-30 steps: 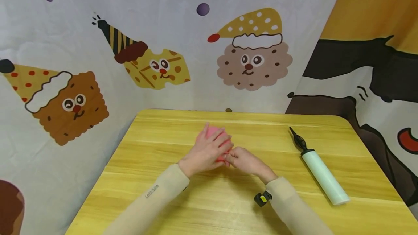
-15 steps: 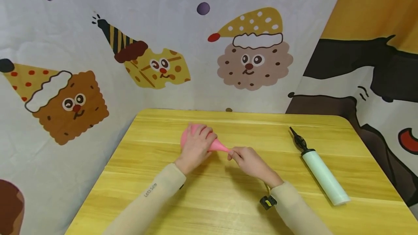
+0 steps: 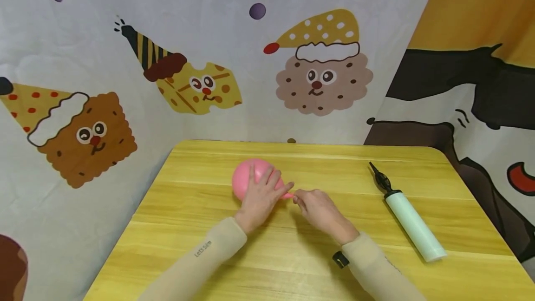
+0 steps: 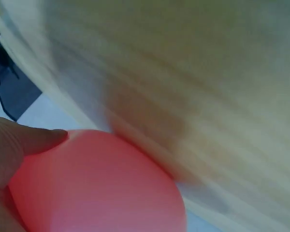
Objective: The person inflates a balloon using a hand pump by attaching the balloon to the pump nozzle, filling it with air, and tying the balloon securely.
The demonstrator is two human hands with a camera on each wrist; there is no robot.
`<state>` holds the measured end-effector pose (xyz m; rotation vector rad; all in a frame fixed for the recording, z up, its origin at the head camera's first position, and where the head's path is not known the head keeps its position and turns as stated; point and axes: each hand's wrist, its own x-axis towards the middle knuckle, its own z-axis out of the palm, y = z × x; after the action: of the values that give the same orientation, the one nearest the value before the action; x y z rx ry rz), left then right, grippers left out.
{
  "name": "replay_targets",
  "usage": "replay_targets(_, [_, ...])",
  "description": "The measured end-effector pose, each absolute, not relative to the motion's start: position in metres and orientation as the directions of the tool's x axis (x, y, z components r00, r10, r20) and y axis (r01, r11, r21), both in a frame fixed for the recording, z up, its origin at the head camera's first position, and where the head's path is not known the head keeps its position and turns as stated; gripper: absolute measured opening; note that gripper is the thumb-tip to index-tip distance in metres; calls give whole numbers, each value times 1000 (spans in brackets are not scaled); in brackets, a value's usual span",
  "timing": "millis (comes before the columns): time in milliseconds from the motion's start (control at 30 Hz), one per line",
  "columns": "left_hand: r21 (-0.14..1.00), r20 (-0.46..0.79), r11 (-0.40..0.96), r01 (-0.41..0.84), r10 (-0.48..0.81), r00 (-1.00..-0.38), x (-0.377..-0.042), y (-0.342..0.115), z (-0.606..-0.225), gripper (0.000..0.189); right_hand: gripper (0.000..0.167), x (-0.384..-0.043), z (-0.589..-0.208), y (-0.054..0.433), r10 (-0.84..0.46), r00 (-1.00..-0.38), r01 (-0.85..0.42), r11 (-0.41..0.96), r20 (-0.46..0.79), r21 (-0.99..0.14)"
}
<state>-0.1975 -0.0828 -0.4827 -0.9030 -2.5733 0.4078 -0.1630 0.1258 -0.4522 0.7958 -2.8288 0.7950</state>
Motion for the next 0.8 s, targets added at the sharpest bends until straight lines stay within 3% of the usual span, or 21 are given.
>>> replay_targets(267, [-411,217,756,510,624,-750,-189,-78,-487,30,27,-161,-447,140,-389,-900,-432,731,199,-528])
replay_targets(433, [-377,243,781,497,602,-761,-188,-79,-490,49,28,-162,-444,145,-424,-893,-429,706,150,-564])
replay_targets(600, [-426,280,758,494,630,-725,-190,-82,-484,20,20,-161,-446,143,-439,-886,-442,704,148,-556])
replay_targets(800, [-423,315,726,542,679,-663,-188,-84,-477,31,18,-160,-449,138,-477,-853,-511,682,211,-523])
